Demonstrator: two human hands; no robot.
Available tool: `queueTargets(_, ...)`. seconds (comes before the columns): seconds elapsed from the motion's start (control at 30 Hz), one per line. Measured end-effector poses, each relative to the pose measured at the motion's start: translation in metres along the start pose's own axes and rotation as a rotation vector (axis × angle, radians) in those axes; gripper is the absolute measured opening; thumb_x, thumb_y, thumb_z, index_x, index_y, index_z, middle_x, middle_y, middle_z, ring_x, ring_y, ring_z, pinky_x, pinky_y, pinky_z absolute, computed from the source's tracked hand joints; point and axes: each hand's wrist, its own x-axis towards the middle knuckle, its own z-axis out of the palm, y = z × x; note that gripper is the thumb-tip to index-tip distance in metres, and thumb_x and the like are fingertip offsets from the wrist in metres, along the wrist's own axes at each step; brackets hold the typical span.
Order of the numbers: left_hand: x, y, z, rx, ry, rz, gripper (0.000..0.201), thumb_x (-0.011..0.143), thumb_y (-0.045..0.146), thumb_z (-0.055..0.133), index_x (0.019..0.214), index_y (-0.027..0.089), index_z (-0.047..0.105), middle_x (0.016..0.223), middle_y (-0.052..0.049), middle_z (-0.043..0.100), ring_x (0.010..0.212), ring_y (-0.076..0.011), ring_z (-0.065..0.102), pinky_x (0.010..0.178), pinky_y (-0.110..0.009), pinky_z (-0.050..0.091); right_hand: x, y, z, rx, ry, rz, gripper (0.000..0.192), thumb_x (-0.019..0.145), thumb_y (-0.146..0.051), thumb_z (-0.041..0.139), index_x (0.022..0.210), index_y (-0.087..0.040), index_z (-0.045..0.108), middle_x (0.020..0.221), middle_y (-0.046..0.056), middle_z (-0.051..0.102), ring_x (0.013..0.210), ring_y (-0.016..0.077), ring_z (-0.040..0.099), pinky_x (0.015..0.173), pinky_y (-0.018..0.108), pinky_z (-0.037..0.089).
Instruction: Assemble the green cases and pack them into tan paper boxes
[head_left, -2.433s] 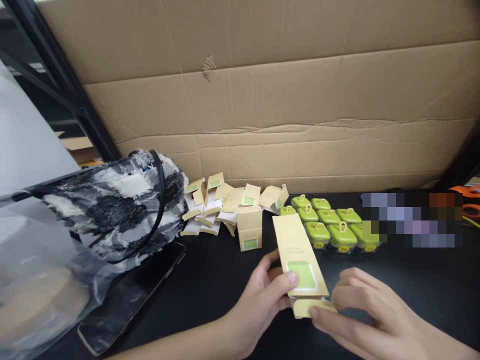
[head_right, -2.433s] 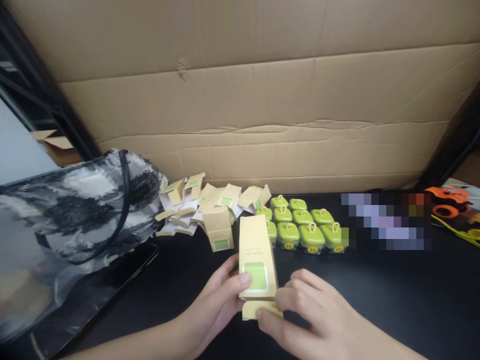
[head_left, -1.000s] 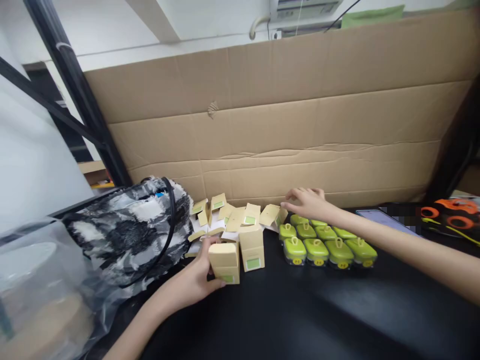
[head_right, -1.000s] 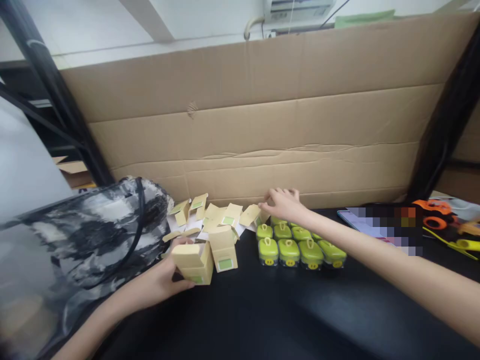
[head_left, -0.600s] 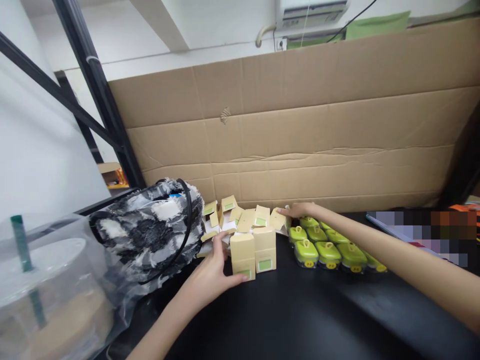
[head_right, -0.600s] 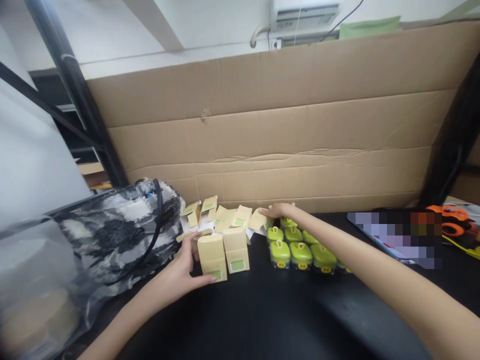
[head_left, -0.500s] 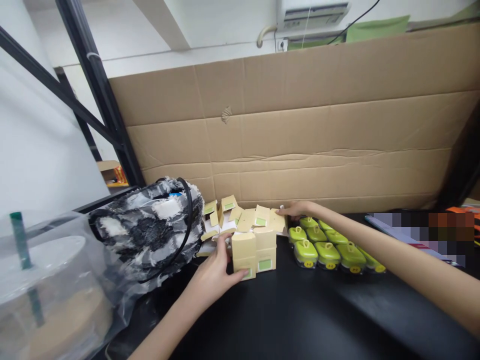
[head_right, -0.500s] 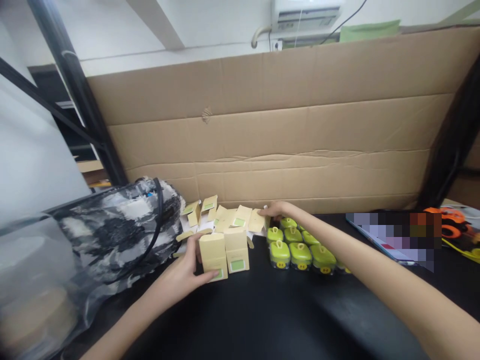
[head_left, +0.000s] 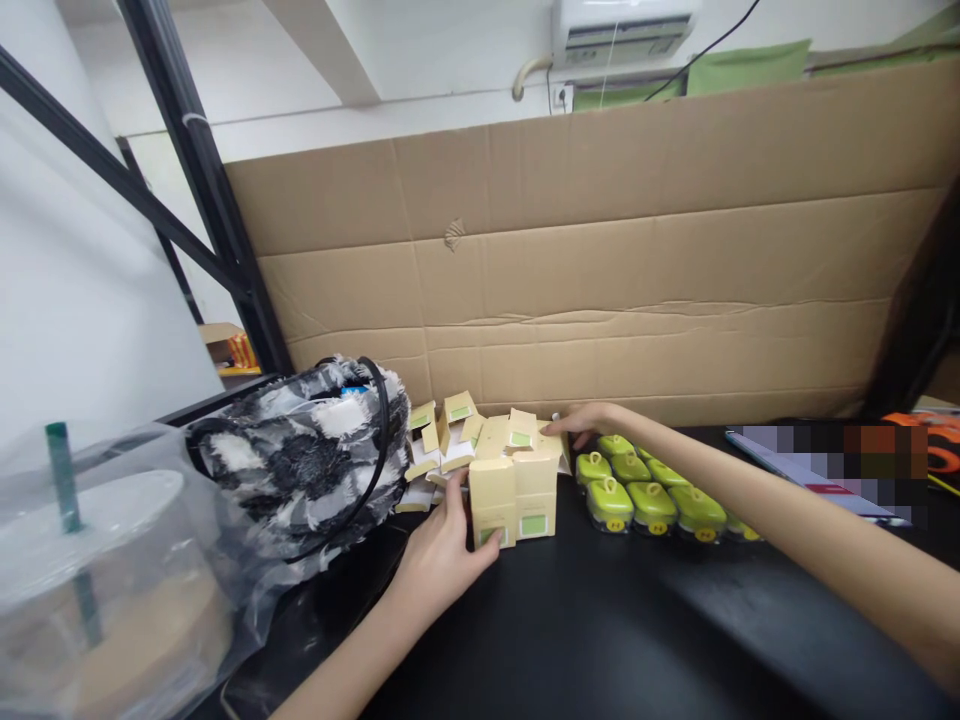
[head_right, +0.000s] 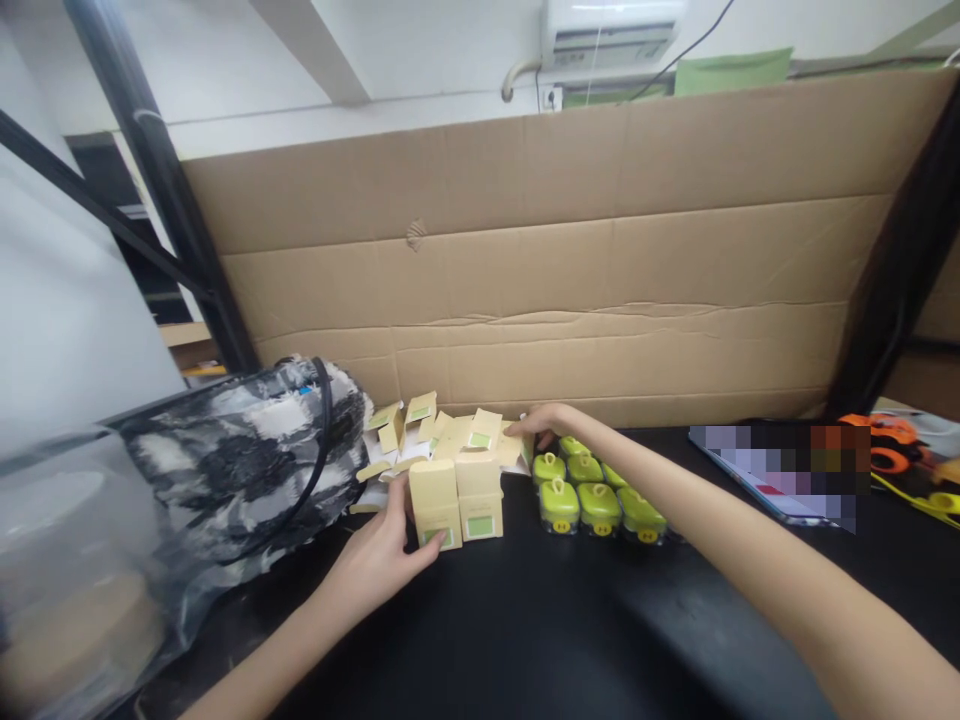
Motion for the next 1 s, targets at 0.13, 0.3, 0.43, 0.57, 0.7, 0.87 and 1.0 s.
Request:
queueTargets(0.13, 0.001, -0.001, 0.004, -0.001, 0.013, 0.025, 0.059, 0.083, 0.027, 0.048, 0.134, 0.01, 0.024, 0.117, -0.023, 0.063, 0.112, -0.0368, 0.061, 0.084, -0.045, 0.049, 0.001, -0.002, -0.001, -0.016, -0.067, 0.087, 0.031, 0.093, -0.032, 0.058, 0.12, -0.016, 0.056, 0.119, 0.008, 0.06, 0.098, 0.0218, 0.063, 0.082, 0.042, 0.053)
queueTargets(0.3, -0.002, -0.004, 0.009, -0.036, 0.034, 0.048, 0.069, 0.083, 0.023, 0.049, 0.138, 0.006, 0.013, 0.13, -0.028, 0.054, 0.118, -0.0373, 0.057, 0.09, -0.048, 0.048, 0.002, -0.005, -0.002, 0.006, -0.037, 0.106, 0.031, 0.093, -0.031, 0.058, 0.121, -0.017, 0.055, 0.121, 0.008, 0.059, 0.1, 0.0222, 0.062, 0.083, 0.043, 0.053)
queueTargets(0.43, -0.005, -0.007, 0.01, -0.082, 0.046, 0.059, 0.082, 0.081, 0.027, 0.055, 0.142, 0.009, 0.003, 0.138, -0.027, 0.046, 0.127, -0.0352, 0.049, 0.097, -0.047, 0.045, -0.005, -0.005, -0.002, 0.075, 0.019, 0.043, 0.031, 0.093, -0.031, 0.058, 0.12, -0.017, 0.056, 0.12, 0.008, 0.059, 0.098, 0.0217, 0.062, 0.082, 0.042, 0.054)
queueTargets(0.57, -0.002, -0.011, 0.005, -0.083, 0.09, 0.044, 0.096, 0.072, 0.039, 0.068, 0.141, 0.013, 0.007, 0.142, -0.029, 0.038, 0.13, -0.0408, 0.043, 0.097, -0.054, 0.044, -0.019, -0.005, -0.007, 0.211, 0.16, -0.075, 0.03, 0.093, -0.03, 0.058, 0.12, -0.017, 0.056, 0.119, 0.008, 0.06, 0.097, 0.0213, 0.063, 0.081, 0.041, 0.054)
queueTargets(0.7, -0.003, -0.009, 0.001, -0.028, 0.351, 0.183, 0.09, 0.071, 0.04, 0.07, 0.135, 0.013, 0.012, 0.115, -0.018, 0.055, 0.109, -0.0355, 0.059, 0.09, -0.051, 0.049, -0.041, -0.003, -0.022, 0.363, 0.413, -0.219, 0.032, 0.093, -0.031, 0.058, 0.121, -0.017, 0.055, 0.121, 0.008, 0.059, 0.099, 0.0221, 0.062, 0.082, 0.042, 0.054)
queueTargets(0.87, -0.023, 0.009, 0.015, -0.084, 0.499, 0.609, 0.06, 0.083, 0.029, 0.059, 0.129, 0.025, 0.02, 0.095, -0.004, 0.054, 0.076, -0.0179, 0.06, 0.073, -0.035, 0.055, -0.086, 0.022, -0.03, 0.433, 0.585, -0.33, 0.032, 0.094, -0.034, 0.055, 0.121, -0.017, 0.054, 0.119, 0.008, 0.059, 0.096, 0.0209, 0.063, 0.08, 0.041, 0.054)
queueTargets(1.0, -0.034, 0.025, 0.038, -0.179, 0.202, 0.774, 0.081, 0.079, 0.04, 0.066, 0.139, 0.028, 0.013, 0.132, -0.017, 0.044, 0.118, -0.032, 0.053, 0.095, -0.047, 0.049, -0.129, 0.056, -0.006, 0.382, 0.507, -0.383, 0.042, 0.09, -0.037, 0.055, 0.126, -0.017, 0.045, 0.108, 0.009, 0.062, 0.084, 0.0198, 0.066, 0.07, 0.035, 0.056)
